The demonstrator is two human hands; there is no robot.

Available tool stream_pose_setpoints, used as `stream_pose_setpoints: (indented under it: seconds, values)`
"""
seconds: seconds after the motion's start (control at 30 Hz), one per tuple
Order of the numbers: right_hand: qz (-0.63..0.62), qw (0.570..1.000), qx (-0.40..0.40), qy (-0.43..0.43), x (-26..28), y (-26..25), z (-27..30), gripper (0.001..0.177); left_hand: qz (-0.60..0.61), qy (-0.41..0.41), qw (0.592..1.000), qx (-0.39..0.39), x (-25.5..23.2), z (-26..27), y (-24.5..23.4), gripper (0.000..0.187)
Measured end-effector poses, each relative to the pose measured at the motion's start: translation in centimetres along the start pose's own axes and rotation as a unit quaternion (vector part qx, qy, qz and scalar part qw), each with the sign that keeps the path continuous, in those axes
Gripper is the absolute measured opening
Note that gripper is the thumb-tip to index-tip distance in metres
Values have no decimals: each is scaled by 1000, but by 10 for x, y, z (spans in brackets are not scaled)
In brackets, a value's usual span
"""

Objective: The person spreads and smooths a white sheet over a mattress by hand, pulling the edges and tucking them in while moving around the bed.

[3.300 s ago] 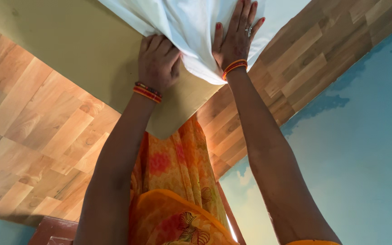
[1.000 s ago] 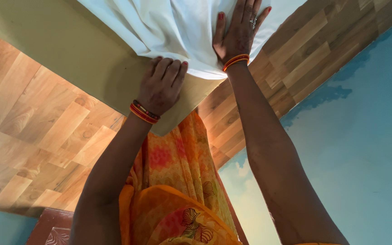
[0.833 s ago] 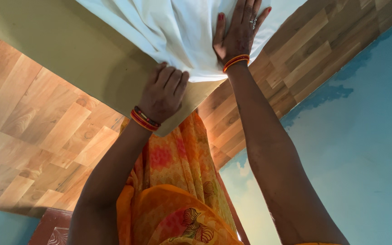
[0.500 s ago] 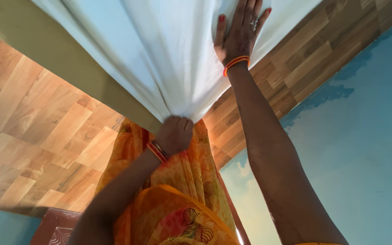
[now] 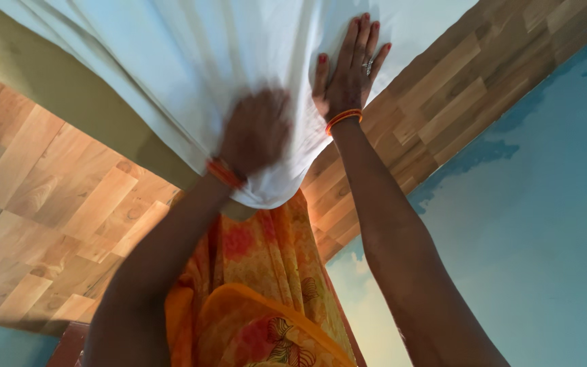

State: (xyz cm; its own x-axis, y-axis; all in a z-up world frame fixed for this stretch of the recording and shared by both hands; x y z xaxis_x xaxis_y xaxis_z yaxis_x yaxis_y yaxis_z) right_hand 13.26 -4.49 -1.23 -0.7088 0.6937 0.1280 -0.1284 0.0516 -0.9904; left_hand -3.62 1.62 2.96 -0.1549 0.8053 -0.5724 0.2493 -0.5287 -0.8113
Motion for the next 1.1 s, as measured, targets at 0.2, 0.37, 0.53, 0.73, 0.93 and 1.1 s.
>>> stream_pose_setpoints:
  seconds: [0.2, 0.37, 0.53, 0.73, 0.93, 1.1]
  values:
    - [-23, 1000, -9, -9, 4, -4, -2, 73, -51, -135, 990, -3, 102, -58, -58, 83]
    - [-43, 999, 6, -2, 4, -2, 0, 74, -75, -146, 986, 1, 106, -57, -53, 78]
    - [-60, 998, 27, 5, 6, -2, -1, 76, -105, -155, 982, 6, 108, -56, -50, 77]
    - [-69, 997, 41, 5, 5, -1, -1, 76, -119, -164, 979, 10, 113, -56, -43, 79]
    - [-77, 997, 30, 6, 4, -2, 0, 76, -132, -160, 978, -1, 116, -54, -40, 78]
    - [-73, 996, 29, 37, 16, 6, 17, 73, -122, -169, 978, 10, 117, -54, -39, 79]
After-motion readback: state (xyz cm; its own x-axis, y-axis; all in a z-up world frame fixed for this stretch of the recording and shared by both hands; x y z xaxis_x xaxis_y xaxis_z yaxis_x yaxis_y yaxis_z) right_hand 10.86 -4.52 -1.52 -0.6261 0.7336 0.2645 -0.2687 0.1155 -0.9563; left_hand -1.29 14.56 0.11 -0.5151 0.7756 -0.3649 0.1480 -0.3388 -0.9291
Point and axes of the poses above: each hand's wrist, its own z-axis away from the middle knuckle, its own y-axis out of the palm, x = y × z, the point moved 10 cm from there along -z, towards the middle knuckle
